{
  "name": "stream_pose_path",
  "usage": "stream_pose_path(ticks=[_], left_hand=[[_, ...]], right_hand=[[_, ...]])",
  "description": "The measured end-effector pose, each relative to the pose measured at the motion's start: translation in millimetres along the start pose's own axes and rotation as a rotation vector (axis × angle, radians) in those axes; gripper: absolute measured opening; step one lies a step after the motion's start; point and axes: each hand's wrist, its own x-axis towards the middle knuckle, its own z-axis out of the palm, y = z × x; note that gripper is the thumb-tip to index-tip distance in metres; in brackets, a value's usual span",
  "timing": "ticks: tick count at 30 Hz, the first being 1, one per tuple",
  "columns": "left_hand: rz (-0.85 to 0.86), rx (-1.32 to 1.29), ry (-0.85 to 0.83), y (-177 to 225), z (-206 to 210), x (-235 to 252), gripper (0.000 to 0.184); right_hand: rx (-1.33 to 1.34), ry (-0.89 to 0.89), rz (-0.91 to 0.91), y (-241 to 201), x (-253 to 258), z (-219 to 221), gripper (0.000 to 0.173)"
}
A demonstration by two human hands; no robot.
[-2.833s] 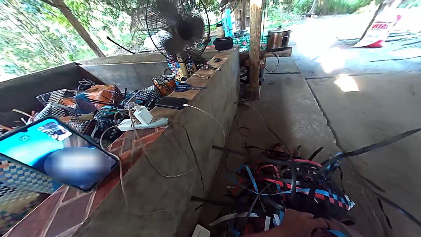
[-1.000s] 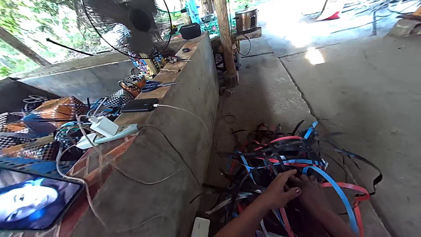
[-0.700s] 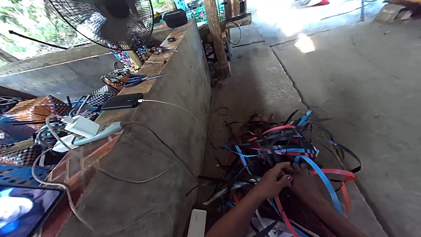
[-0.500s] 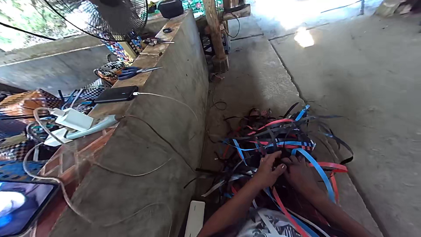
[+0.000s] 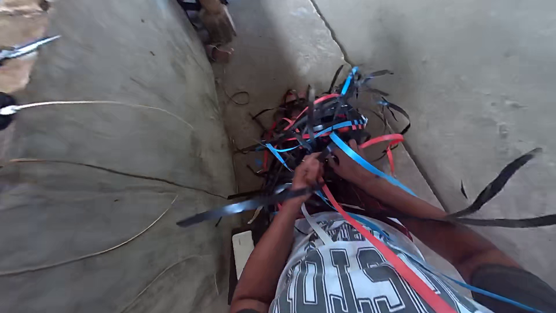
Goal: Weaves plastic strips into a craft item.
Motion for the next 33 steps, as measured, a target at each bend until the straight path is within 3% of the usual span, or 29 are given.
stream_pose_path(ticks=[1,4,9,15,21,24,26,28,30,31,33], left_hand=[[0.003,-0.102,0.024,1,-13,-4,0.046],[-0.026,-0.118,0.191,1,-53,-12,0.024],[-0.264,-0.139,0.574,-7,-92,-23,0.016],[-0.536,0.26,0.529,-38,-115,-30,0.027],[-0.665,0.279,0.728,-31,-129,-18,0.045],[-0.829,0.529,0.419,-11,-140,-20,0.068],[-0.799,0.606,0.238,19,-123,-20,0.069],[-0.591,0.549,0.193,42,-94,-21,0.054],[-0.313,0.516,0.14,40,-63,-17,0.035],[-0.237,0.57,0.073,34,-49,-12,0.032],[-0.251,0.728,-0.094,19,-23,2,0.042]], right_hand=[[0.019,-0.017,-0.006,-1,-1,-3,0.041],[0.076,-0.026,-0.043,1,-3,-1,0.039],[0.02,0.108,-0.176,14,-5,13,0.033],[0.039,0.191,-0.288,24,-11,17,0.032],[-0.006,0.233,-0.291,27,-9,20,0.033],[0.007,0.236,-0.25,26,-8,16,0.031],[0.011,0.26,-0.249,25,-8,17,0.03],[0.008,0.274,-0.251,22,-7,18,0.029],[-0.005,0.267,-0.245,18,-6,19,0.029],[-0.009,0.257,-0.241,16,-6,19,0.03],[-0.013,0.244,-0.23,15,-8,20,0.03]])
